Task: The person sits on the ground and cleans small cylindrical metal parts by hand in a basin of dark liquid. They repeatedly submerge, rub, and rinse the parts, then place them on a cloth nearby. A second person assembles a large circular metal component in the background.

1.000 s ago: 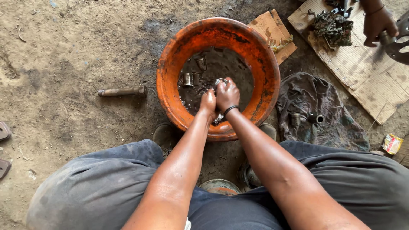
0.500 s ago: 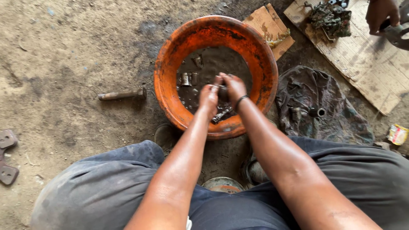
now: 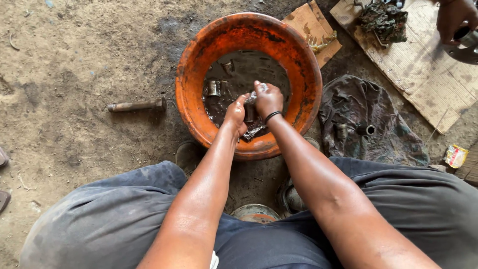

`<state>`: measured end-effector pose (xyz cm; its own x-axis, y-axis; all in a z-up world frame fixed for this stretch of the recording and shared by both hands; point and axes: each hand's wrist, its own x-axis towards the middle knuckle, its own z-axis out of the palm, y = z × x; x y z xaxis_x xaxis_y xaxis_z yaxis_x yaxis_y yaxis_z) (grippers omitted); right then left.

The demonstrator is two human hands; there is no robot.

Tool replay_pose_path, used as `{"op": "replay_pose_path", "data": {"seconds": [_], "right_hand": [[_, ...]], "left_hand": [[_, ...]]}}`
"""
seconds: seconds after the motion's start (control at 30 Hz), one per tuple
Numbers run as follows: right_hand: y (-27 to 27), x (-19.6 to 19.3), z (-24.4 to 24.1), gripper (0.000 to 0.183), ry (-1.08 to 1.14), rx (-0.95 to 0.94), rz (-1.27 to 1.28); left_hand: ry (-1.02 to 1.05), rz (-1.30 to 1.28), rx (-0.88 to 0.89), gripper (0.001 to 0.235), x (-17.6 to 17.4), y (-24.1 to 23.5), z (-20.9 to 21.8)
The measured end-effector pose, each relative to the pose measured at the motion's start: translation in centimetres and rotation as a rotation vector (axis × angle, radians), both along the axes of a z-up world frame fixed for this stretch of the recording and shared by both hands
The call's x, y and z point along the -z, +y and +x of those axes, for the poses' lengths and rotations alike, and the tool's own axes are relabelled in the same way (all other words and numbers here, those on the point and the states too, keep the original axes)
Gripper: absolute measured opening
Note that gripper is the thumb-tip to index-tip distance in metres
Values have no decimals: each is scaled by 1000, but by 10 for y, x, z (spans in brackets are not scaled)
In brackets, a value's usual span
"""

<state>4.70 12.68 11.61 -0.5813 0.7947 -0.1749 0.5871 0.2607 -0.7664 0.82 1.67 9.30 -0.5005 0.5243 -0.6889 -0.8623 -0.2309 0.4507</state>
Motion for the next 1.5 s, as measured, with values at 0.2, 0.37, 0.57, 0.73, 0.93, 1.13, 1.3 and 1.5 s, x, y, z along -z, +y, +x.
{"op": "replay_pose_path", "data": {"seconds": [0.2,0.37,0.57,0.73,0.93,1.13,1.3,1.5], "right_hand": [[43,-21,7,48,180,257,-1130],[42,-69,-7,32,309,71,-1204],[18,-102,-20,33,358,-156,-1197],[4,-120,-23,30,413,-275,-1223],[-15,-131,-32,9,385,-217,-1158],[-18,-141,-33,12,439,-216,-1046],[-18,-132,-35,23,435,-126,-1021],[-30,-94,-34,25,586,-106,-1071]], "left_hand": [[107,-70,114,50,-15,-3,-10],[22,-192,126,42,-20,-31,-13],[45,-150,126,33,-22,-35,-14],[87,-143,114,31,-17,-34,-11],[152,-154,142,32,-6,-26,-9],[188,-62,198,29,1,-23,-5],[245,-7,231,30,43,-17,-4],[78,155,27,19,90,5,-3]]}}
